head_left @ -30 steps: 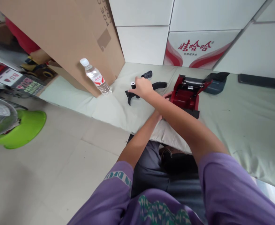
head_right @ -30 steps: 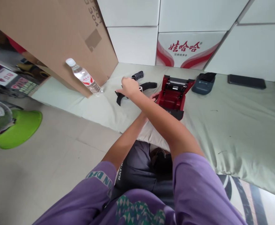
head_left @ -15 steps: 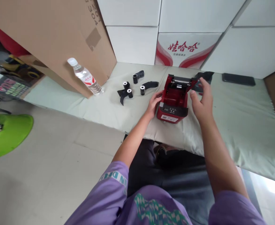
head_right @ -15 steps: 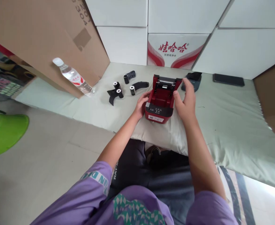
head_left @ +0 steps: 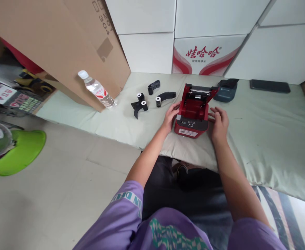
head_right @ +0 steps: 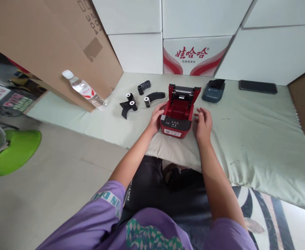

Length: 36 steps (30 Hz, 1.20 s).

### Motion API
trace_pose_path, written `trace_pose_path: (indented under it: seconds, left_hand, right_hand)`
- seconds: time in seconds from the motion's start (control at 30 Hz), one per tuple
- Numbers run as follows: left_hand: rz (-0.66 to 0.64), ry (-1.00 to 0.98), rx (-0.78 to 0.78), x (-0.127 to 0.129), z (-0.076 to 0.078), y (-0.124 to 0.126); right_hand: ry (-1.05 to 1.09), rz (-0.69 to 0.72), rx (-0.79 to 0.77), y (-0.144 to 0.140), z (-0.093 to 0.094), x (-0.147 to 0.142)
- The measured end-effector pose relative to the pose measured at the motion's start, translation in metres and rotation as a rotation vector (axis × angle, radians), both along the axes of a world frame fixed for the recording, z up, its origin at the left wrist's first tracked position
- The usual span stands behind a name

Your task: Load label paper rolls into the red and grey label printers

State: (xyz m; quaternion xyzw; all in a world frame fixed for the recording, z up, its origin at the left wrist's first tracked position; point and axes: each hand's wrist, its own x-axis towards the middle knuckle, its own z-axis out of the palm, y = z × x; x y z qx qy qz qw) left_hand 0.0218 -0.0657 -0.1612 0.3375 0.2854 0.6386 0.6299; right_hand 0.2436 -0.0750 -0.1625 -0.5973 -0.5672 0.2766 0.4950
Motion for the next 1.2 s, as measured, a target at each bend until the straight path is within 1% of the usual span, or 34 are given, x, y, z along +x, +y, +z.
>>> trace_pose_path:
  seconds: [0.1, 0.27, 0.33, 0.37, 0.43, 0.5, 0.53, 0.57, 0.6, 0.67, 0.73, 0.8, 0.87, 0.97, 1.07, 1.13, 1.2]
  left_hand:
    - [0.016, 0.051, 0.035, -0.002, -0.003, 0.001]
    - [0.046, 0.150, 0.106, -0.004, -0.010, 0.004]
    - [0.098, 0.247, 0.124, -0.007, -0.012, 0.004]
    - [0.154, 0.327, 0.125, -0.011, -0.012, 0.003]
    - [0.339, 0.565, 0.113, -0.025, -0.009, 0.000]
    - [0.573, 0.886, 0.085, -0.049, 0.000, -0.004]
    - [0.662, 1.076, 0.069, -0.063, 0.006, -0.005]
    - [0.739, 1.260, 0.040, -0.079, 0.013, -0.006]
    - [0.758, 1.428, 0.020, -0.095, 0.021, -0.007]
    - [0.678, 1.695, 0.031, -0.125, 0.035, -0.007]
    - [0.546, 1.891, 0.051, -0.147, 0.048, -0.007]
    - [0.439, 2.030, 0.094, -0.161, 0.058, -0.006]
    - [0.375, 2.121, 0.138, -0.168, 0.065, -0.004]
    - [0.287, 2.191, 0.185, -0.172, 0.071, -0.001]
    - [0.209, 2.192, 0.226, -0.173, 0.080, -0.001]
    - [0.207, 2.165, 0.234, -0.169, 0.092, -0.006]
    - [0.226, 2.118, 0.248, -0.156, 0.110, -0.015]
  right_hand:
    - [0.128, 0.001, 0.012, 0.003, -0.007, 0.001]
    - [0.291, -0.010, 0.089, 0.011, -0.019, -0.001]
    - [0.350, -0.011, 0.111, 0.013, -0.021, -0.001]
    - [0.364, -0.010, 0.114, 0.015, -0.022, -0.001]
    - [0.376, -0.022, 0.119, 0.017, -0.023, -0.001]
    - [0.379, -0.029, 0.118, 0.020, -0.023, 0.001]
    - [0.378, -0.026, 0.118, 0.021, -0.024, 0.002]
    - [0.377, -0.022, 0.118, 0.022, -0.024, 0.003]
    - [0.377, -0.019, 0.119, 0.023, -0.024, 0.003]
    - [0.387, -0.025, 0.118, 0.024, -0.025, 0.005]
    - [0.407, -0.042, 0.113, 0.025, -0.026, 0.006]
    - [0.425, -0.046, 0.106, 0.026, -0.026, 0.007]
    - [0.426, -0.041, 0.100, 0.027, -0.027, 0.007]
    - [0.417, -0.042, 0.096, 0.027, -0.027, 0.008]
    - [0.419, -0.050, 0.089, 0.028, -0.026, 0.008]
    - [0.419, -0.053, 0.080, 0.028, -0.026, 0.008]
    - [0.422, -0.051, 0.071, 0.029, -0.027, 0.008]
